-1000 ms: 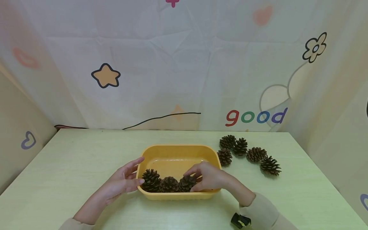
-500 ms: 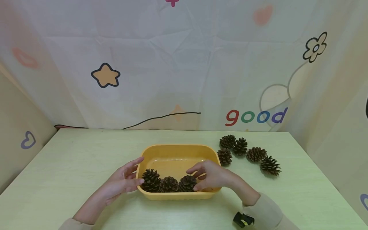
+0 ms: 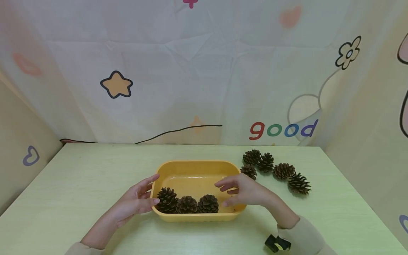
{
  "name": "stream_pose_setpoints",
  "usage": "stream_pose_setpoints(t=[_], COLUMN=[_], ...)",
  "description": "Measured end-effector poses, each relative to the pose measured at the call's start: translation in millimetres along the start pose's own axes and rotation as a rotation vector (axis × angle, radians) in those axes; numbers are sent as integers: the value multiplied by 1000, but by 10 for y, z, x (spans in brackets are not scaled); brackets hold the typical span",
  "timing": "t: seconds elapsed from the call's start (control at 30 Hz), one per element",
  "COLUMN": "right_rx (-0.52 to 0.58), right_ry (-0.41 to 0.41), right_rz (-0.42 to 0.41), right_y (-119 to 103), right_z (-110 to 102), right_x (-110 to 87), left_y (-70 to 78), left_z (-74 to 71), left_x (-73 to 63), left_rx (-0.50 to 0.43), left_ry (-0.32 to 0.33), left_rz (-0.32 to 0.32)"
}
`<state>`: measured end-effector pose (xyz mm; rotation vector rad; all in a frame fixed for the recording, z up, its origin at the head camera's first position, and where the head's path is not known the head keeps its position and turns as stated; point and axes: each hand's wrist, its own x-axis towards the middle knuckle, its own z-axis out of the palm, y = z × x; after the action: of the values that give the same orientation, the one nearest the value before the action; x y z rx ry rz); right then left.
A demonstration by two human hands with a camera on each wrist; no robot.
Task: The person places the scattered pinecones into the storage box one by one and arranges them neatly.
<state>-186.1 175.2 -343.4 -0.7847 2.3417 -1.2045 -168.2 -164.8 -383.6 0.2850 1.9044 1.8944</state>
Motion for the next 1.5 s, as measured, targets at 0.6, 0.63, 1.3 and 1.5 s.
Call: stream_pose_setpoints(t=[0.6,0.63,1.3,1.5], right_rx=[89,89,21,10], right_ry=[190,199,353,359], right_rz=[6,9,34,66], right_y=[128,136,419,490], right_z=[-347,-362,-539,-579], right_x=[-224,-236,-362,-340], left_y=[-8,-6,18,6], left_z=[0,1,-12,-3], left_x=[-11,-11,-4,-6], left_rx=[7,9,-11,4], left_ry=[3,4,-11,-3], left_rz=[-2,-2,14,11])
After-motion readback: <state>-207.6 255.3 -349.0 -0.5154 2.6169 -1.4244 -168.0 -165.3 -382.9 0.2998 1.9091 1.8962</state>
